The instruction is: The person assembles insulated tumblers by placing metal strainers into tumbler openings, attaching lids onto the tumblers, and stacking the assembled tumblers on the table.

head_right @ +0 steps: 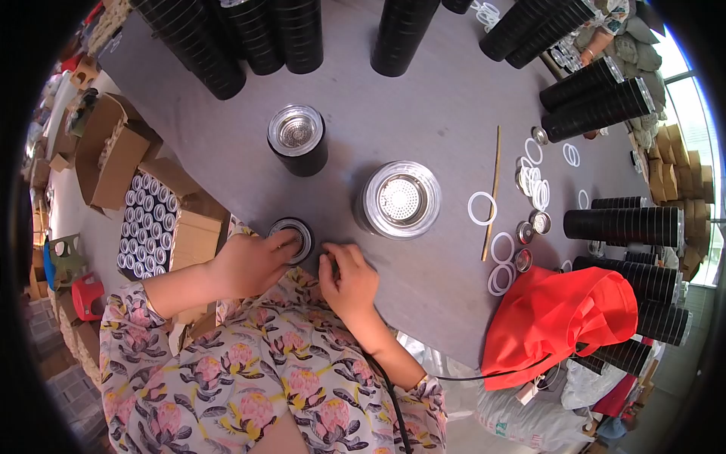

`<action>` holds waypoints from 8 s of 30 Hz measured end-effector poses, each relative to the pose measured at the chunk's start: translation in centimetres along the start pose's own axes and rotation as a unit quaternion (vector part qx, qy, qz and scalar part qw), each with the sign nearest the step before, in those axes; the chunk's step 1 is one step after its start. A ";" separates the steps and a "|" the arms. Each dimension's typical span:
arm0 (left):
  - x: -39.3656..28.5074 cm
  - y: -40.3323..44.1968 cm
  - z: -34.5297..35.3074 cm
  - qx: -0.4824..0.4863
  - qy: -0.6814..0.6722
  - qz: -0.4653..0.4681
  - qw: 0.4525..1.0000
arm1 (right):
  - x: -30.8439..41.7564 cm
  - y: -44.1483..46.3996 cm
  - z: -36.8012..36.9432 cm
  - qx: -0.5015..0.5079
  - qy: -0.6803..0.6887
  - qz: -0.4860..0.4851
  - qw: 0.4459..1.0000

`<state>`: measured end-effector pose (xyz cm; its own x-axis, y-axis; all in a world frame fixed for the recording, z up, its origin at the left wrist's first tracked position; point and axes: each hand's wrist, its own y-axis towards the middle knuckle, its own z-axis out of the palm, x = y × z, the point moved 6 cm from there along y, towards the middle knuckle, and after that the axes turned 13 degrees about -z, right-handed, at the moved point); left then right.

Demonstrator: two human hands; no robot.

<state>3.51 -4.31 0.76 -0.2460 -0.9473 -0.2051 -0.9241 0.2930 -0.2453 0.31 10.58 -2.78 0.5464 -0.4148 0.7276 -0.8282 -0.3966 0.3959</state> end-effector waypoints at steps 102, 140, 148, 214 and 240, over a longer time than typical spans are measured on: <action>-7.2 6.2 -12.9 -0.263 -0.150 0.135 0.943 | -15.5 -0.5 -22.0 -0.217 -0.340 0.093 0.910; -11.8 7.4 0.6 -0.261 -0.143 0.092 0.950 | -6.4 -1.5 -10.9 -0.042 0.278 0.021 0.960; -12.9 8.8 1.9 -0.230 -0.083 0.106 0.964 | -9.6 -1.4 -13.9 -0.244 0.257 0.036 0.934; -1.0 2.4 -1.6 -0.304 -0.338 0.006 0.891 | -15.1 -0.9 -19.6 -0.055 -0.437 0.154 0.884; -4.0 9.9 -11.8 -0.120 -0.440 0.035 0.889 | -12.7 -4.3 -18.6 -0.171 -0.275 0.021 0.946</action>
<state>-8.15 0.87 10.32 -0.0791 -0.4298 -0.8994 -0.9774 0.2109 -0.0148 -5.38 32.82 -3.26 0.4158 -0.8254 0.3818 -0.7911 -0.1212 0.5996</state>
